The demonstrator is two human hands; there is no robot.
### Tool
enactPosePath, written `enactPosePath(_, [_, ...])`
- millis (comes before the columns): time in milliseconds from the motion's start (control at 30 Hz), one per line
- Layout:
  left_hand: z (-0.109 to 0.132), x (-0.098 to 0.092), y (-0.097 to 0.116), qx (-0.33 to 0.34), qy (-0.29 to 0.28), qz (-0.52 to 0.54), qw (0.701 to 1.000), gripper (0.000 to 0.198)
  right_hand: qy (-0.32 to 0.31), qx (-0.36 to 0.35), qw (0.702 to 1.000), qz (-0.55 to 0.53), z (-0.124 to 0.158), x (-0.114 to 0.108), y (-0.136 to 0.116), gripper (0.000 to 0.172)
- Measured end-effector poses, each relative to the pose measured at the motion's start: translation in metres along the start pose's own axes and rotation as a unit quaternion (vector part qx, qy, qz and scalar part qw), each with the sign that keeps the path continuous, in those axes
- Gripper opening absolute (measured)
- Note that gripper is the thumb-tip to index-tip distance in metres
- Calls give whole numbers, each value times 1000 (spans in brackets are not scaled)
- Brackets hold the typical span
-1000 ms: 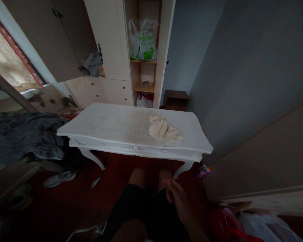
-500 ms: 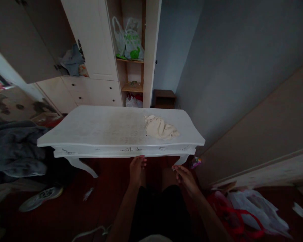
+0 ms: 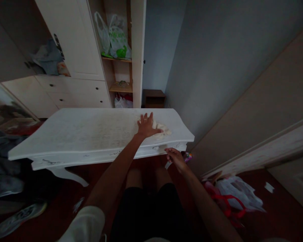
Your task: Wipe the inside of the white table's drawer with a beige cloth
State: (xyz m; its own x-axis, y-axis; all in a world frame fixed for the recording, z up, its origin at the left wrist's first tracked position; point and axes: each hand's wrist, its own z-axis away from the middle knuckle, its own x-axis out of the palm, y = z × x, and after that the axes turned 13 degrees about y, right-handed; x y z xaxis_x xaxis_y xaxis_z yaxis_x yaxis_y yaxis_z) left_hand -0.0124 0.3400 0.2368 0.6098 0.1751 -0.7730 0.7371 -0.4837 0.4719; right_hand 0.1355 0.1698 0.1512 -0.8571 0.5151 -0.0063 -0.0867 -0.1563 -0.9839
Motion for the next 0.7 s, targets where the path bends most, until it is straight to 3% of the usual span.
enactPosePath(67, [-7,16,3,27,-72,-56,995,120,17,-10,1000,9,-11,-2,-8,37])
enactPosePath(133, [-10,30,4,51,-96,-90,990,108,26,-6,999,25,-21,-6,-15,35])
enactPosePath(267, [-13,43,-3,67,-51,-115,990,67,11,41,996,72,-30,-15,-15,24])
enactPosePath(433, [-17,39,-13,90,-31,-106,990,60,-15,121,988,90,-27,-13,3,17])
enactPosePath(567, [-14,31,-22,98,-26,-98,990,61,-54,156,983,84,-28,-1,16,24])
enactPosePath(700, [-1,22,-41,87,25,-81,993,63,-81,207,973,69,-36,15,20,29])
